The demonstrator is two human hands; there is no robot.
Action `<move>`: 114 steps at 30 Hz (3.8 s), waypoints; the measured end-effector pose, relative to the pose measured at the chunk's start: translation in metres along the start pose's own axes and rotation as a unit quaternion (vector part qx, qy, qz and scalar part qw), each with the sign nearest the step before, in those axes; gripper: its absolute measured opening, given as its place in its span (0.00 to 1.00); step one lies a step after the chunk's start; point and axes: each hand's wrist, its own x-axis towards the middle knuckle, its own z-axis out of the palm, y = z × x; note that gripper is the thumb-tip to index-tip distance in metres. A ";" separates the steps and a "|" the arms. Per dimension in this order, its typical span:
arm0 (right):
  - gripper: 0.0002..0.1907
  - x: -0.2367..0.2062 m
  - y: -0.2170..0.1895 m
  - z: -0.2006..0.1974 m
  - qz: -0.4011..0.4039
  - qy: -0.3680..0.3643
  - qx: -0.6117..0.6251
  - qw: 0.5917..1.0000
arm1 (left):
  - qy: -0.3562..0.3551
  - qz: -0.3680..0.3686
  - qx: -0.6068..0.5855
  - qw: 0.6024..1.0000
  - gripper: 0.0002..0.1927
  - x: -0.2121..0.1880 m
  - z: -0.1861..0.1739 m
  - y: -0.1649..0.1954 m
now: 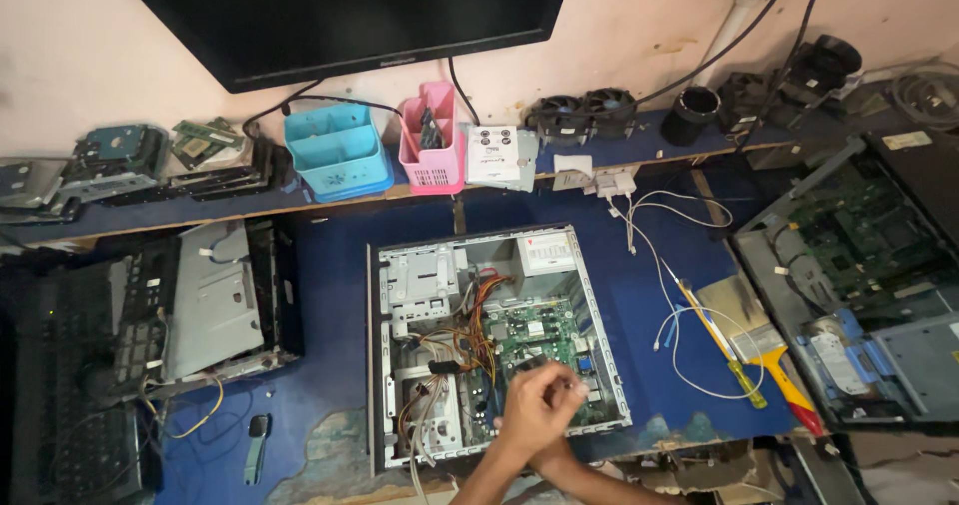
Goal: The person works on an open desktop computer case on a workbench, manipulating the CPU cooler and fan assembly on the motherboard by hand and with a screwdriver. They unscrew and lift the heatsink and fan unit out of the case, holding it up at the end.
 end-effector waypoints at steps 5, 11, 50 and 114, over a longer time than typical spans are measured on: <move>0.21 0.017 0.009 -0.013 -0.051 -0.164 -0.073 0.982 | -0.108 0.023 -0.068 0.991 0.09 0.000 -0.011 0.002; 0.23 0.033 0.005 -0.007 -0.011 -0.062 0.073 0.995 | -0.080 -0.022 -0.036 0.996 0.10 0.015 -0.008 -0.011; 0.15 0.041 0.035 -0.017 -0.096 -0.181 -0.149 0.967 | -0.163 0.081 0.050 0.982 0.10 -0.011 -0.001 -0.002; 0.23 0.011 0.026 0.021 0.103 -0.029 0.390 0.915 | 0.084 -0.072 -0.006 0.994 0.12 0.005 -0.006 -0.001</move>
